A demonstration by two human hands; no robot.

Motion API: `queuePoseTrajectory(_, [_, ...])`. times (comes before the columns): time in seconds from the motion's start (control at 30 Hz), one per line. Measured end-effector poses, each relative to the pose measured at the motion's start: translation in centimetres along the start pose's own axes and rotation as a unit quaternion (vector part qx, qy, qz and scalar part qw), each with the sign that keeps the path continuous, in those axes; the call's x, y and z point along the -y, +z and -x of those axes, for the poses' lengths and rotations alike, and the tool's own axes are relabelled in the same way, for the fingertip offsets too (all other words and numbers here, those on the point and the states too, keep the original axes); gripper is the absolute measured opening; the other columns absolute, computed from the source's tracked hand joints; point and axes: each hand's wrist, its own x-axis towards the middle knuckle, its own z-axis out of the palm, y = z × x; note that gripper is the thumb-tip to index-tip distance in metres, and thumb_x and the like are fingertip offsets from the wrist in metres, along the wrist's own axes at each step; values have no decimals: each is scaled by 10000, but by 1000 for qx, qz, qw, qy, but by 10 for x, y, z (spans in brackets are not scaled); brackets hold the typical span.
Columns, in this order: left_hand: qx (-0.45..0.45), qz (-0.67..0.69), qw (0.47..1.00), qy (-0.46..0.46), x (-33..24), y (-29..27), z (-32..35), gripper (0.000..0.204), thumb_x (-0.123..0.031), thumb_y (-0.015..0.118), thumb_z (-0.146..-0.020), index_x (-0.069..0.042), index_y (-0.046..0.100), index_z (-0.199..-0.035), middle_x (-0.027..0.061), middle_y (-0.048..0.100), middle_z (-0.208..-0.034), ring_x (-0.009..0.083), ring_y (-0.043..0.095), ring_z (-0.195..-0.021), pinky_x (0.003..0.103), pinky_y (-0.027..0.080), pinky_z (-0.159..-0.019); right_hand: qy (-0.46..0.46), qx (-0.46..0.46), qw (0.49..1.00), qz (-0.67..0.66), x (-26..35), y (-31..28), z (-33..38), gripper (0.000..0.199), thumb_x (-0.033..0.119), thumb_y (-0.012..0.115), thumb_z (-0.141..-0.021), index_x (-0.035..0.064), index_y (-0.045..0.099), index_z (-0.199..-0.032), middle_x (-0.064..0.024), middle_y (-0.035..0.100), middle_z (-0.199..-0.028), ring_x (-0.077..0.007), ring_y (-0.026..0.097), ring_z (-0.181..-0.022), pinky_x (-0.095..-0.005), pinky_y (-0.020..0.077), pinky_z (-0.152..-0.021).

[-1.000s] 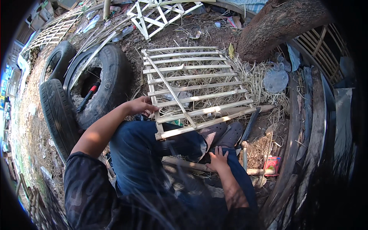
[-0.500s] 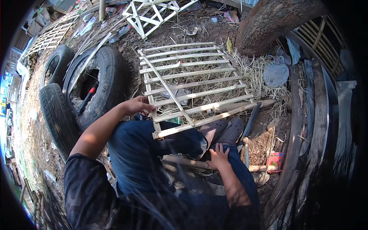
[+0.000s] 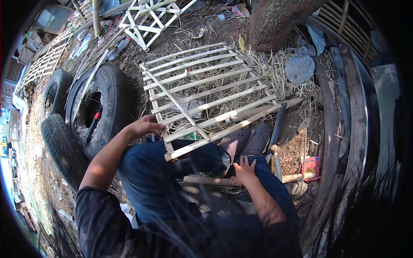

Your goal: The person assembles a bamboo lattice by inserting bamboo strips through a pre-constructed frame and securing them with a hammer.

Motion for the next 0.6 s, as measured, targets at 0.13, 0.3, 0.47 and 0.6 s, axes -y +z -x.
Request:
queuePoseTrajectory(0.13, [-5, -1, 1000, 4, 5, -4, -4, 419, -245, 662, -878, -49, 543, -1229, 43, 619, -1124, 149, 559, -1009, 337, 462, -829, -2, 2, 1000, 0, 1, 0, 0, 602, 442, 718, -747, 137, 533, -1232, -234, 251, -1512, -374, 156, -1435, -717, 86, -1063])
queuePoseTrajectory(0.3, [-14, 7, 1000, 17, 3, -1, 0, 399, -252, 688, -856, -23, 556, -1154, 48, 623, -1024, 134, 578, -912, 303, 474, -760, 6, 36, 999, 15, 2, -4, -1, 680, 469, 701, -758, 170, 477, -1326, -232, 210, -1529, -370, 116, -1445, -690, 84, -1079])
queuePoseTrajectory(0.47, [8, -1, 1000, 6, 12, -9, -6, 407, -242, 651, -883, -70, 546, -1237, 30, 621, -1117, 142, 561, -992, 337, 453, -830, 3, 28, 1000, 7, 2, -2, -2, 660, 462, 702, -760, 168, 490, -1311, -229, 210, -1530, -370, 124, -1442, -699, 79, -1074])
queuePoseTrajectory(0.6, [21, 9, 1000, 3, 11, -9, -7, 421, -241, 653, -881, -71, 538, -1249, 32, 620, -1115, 141, 562, -977, 331, 441, -841, 8, 48, 999, 12, 3, -5, -2, 683, 471, 689, -774, 184, 465, -1352, -220, 180, -1545, -365, 97, -1450, -686, 69, -1082])
